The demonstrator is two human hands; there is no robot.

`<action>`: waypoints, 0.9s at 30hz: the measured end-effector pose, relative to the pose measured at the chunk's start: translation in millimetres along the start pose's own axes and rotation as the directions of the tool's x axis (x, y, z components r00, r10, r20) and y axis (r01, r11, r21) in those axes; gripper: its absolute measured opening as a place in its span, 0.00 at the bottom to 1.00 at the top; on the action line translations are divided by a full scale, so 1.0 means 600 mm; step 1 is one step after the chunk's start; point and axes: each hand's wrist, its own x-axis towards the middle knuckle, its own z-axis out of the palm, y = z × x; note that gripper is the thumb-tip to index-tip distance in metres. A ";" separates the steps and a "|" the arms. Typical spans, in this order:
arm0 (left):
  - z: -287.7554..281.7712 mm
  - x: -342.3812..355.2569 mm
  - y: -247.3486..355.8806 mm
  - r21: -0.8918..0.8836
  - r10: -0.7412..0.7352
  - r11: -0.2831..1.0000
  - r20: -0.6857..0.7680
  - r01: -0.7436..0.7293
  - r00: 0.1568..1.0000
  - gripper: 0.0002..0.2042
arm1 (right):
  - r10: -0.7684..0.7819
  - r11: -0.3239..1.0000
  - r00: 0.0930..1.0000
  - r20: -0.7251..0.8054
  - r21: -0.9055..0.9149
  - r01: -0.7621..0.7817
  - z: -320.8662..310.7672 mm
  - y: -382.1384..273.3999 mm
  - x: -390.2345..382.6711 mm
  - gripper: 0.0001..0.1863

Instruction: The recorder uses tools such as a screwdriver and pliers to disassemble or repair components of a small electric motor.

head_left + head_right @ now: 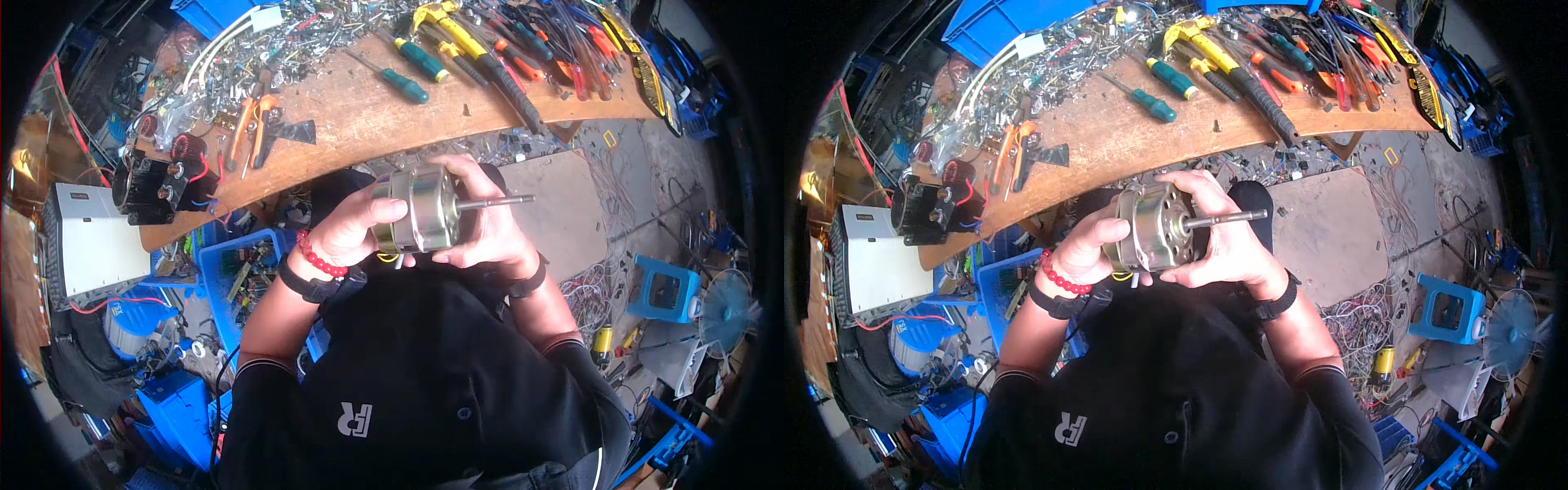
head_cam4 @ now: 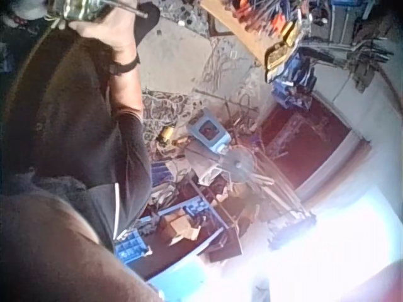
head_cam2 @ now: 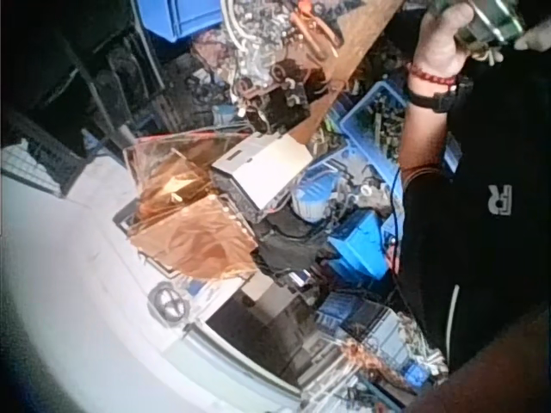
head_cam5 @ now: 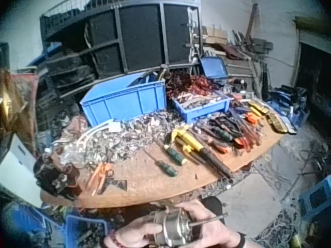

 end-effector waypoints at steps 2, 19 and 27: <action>-0.001 0.000 -0.011 -0.045 -0.010 0.999 -0.021 0.009 1.000 0.37 | 0.097 0.988 0.995 0.030 0.119 -0.100 0.004 -0.004 -0.006 0.55; 0.021 -0.007 -0.040 0.201 0.251 0.956 -0.187 -0.213 0.950 0.33 | -0.012 0.999 0.990 -0.140 -0.044 0.006 0.014 -0.017 -0.037 0.53; 0.020 -0.026 -0.019 0.597 0.462 0.752 -0.175 -0.279 0.869 0.43 | 0.300 0.736 0.946 0.121 0.602 -0.310 -0.068 -0.025 -0.031 0.64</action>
